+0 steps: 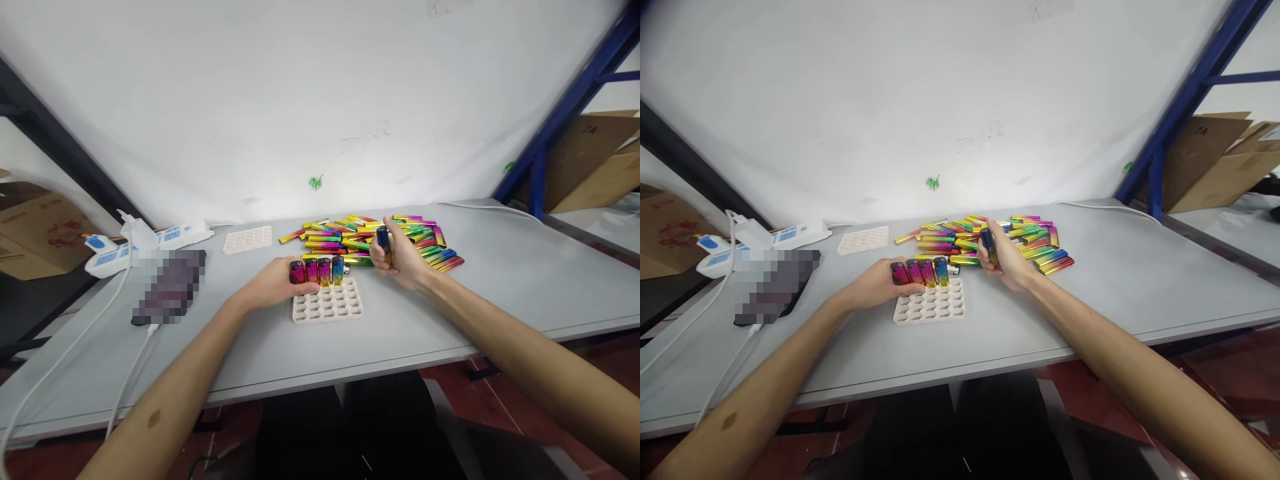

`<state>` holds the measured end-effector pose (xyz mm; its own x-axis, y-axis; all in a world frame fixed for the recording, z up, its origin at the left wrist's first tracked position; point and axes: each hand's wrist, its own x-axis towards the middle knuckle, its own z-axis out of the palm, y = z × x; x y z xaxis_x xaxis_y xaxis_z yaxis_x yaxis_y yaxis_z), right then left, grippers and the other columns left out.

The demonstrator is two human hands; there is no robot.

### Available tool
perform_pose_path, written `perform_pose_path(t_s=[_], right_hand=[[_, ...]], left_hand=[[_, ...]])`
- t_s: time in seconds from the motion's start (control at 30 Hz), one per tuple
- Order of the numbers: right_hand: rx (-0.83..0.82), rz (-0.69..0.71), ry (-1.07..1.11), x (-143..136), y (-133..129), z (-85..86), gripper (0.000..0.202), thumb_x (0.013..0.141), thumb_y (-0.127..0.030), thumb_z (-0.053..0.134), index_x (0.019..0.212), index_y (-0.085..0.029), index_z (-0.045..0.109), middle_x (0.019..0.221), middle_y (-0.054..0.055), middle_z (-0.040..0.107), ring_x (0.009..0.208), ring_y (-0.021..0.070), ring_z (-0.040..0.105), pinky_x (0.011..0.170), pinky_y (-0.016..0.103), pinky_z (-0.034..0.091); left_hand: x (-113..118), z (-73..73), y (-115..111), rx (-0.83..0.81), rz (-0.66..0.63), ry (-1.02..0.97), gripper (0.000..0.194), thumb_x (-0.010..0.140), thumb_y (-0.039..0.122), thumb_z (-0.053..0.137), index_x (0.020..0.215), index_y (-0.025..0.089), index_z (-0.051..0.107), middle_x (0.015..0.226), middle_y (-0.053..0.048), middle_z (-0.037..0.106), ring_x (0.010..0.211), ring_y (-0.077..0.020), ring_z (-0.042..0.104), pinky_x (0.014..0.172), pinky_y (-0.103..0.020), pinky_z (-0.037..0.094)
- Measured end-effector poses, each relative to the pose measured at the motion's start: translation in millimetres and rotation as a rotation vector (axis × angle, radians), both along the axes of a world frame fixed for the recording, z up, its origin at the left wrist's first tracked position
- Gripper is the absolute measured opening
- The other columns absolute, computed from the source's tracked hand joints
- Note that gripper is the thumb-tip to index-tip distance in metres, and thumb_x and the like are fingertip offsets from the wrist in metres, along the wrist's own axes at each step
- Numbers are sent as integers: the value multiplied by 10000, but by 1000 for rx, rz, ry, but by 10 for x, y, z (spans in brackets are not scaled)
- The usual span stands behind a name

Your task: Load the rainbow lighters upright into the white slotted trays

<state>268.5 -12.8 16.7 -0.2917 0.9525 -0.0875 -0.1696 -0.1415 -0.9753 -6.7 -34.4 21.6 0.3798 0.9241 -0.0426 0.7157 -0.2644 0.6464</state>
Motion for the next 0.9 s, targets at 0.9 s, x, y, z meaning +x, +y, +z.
perform_pose_path(t_s=[0.9], right_hand=[[-12, -106, 2, -61, -34, -3, 521, 936, -573, 407, 561, -212, 382, 507, -45, 276, 415, 79, 177, 399, 235, 124]], left_hand=[[-8, -10, 2, 2, 8, 20, 459, 714, 630, 729, 787, 205, 572, 705, 24, 565, 616, -151, 479, 545, -280, 343]])
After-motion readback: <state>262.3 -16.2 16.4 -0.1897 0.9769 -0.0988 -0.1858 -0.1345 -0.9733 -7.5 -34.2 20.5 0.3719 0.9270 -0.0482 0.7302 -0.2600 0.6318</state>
